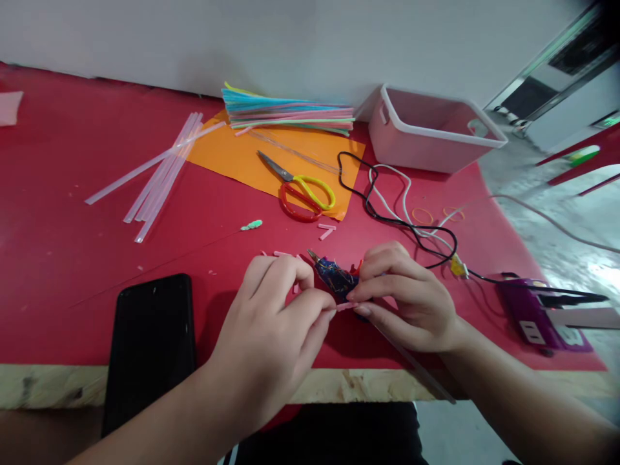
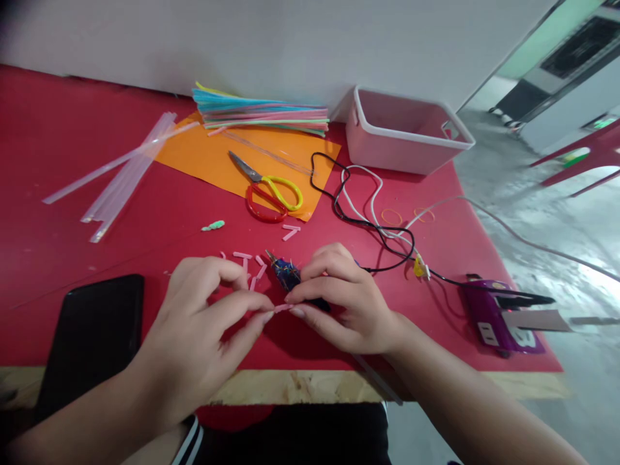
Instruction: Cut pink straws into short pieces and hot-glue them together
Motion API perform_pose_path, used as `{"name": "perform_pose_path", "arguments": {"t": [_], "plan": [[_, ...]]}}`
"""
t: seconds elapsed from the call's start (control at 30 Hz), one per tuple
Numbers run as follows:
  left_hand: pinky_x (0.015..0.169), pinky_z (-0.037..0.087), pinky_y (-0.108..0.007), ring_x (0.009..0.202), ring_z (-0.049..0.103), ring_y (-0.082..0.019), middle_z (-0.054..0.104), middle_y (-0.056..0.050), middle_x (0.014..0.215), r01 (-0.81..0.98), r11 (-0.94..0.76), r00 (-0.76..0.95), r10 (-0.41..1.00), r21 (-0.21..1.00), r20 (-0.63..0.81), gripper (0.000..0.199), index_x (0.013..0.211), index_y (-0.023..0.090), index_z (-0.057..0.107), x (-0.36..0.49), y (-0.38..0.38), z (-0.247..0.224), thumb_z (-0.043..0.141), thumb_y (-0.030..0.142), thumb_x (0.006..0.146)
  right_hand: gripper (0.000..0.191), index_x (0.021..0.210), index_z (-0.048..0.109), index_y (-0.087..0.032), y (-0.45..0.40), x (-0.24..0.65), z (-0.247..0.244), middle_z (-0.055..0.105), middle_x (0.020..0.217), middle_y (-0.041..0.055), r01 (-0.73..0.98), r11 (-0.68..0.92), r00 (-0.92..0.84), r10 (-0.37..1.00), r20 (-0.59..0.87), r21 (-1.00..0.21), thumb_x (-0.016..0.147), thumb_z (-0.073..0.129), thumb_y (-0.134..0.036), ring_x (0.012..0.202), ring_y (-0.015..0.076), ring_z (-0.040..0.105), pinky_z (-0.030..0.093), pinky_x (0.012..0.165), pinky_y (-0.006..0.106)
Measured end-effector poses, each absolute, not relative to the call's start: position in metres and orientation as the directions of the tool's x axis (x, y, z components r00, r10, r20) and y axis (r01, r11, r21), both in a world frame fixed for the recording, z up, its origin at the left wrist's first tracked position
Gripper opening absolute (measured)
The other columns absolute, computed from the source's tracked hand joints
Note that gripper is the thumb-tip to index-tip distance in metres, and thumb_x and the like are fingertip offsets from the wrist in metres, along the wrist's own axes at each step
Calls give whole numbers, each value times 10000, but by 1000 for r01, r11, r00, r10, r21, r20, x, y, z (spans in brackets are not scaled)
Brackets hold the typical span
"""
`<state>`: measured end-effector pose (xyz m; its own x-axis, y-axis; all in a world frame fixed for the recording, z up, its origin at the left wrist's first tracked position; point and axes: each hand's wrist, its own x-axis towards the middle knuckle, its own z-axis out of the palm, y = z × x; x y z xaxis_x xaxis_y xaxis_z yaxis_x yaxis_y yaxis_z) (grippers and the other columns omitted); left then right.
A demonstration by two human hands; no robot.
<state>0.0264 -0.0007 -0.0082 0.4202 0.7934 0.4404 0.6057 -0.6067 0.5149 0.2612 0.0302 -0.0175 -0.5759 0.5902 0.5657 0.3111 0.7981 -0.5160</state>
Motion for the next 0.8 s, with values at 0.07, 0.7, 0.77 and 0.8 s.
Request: {"name": "perform_pose_path", "arguments": {"t": [0.07, 0.7, 0.77, 0.8], "plan": [[813, 436, -359, 890, 490, -219, 582, -63, 936, 597, -594, 406, 803, 538, 436, 111, 883, 196, 749, 26, -1, -10, 658, 150, 929, 131, 990, 726, -171, 30, 261, -17, 632, 873, 54, 301, 797, -574, 589, 568, -523, 873, 704, -116, 834, 190, 595, 502, 803, 390], [402, 164, -138, 503, 296, -49, 622, -24, 675, 53, 842, 553, 422, 536, -718, 238, 773, 145, 722, 32, 8, 8, 687, 377, 817, 168, 989, 745, -234, 33, 265, -18, 616, 869, 41, 252, 846, -600, 518, 610, -470, 992, 582, -191, 828, 177, 596, 512, 767, 385], [401, 164, -126, 492, 311, -34, 619, -21, 689, 9, 887, 570, 375, 461, -731, 194, 776, 139, 716, 31, 8, 7, 674, 321, 831, 187, 990, 750, -233, 33, 266, -19, 618, 875, 45, 243, 841, -600, 522, 607, -483, 1008, 566, -203, 838, 178, 599, 511, 774, 389], [400, 163, -121, 484, 320, -27, 618, -20, 692, -6, 903, 573, 355, 429, -739, 177, 773, 135, 710, 30, 9, 7, 662, 293, 838, 196, 989, 752, -235, 33, 266, -20, 618, 873, 46, 239, 839, -596, 524, 608, -489, 1015, 559, -211, 841, 180, 599, 509, 775, 390]]}}
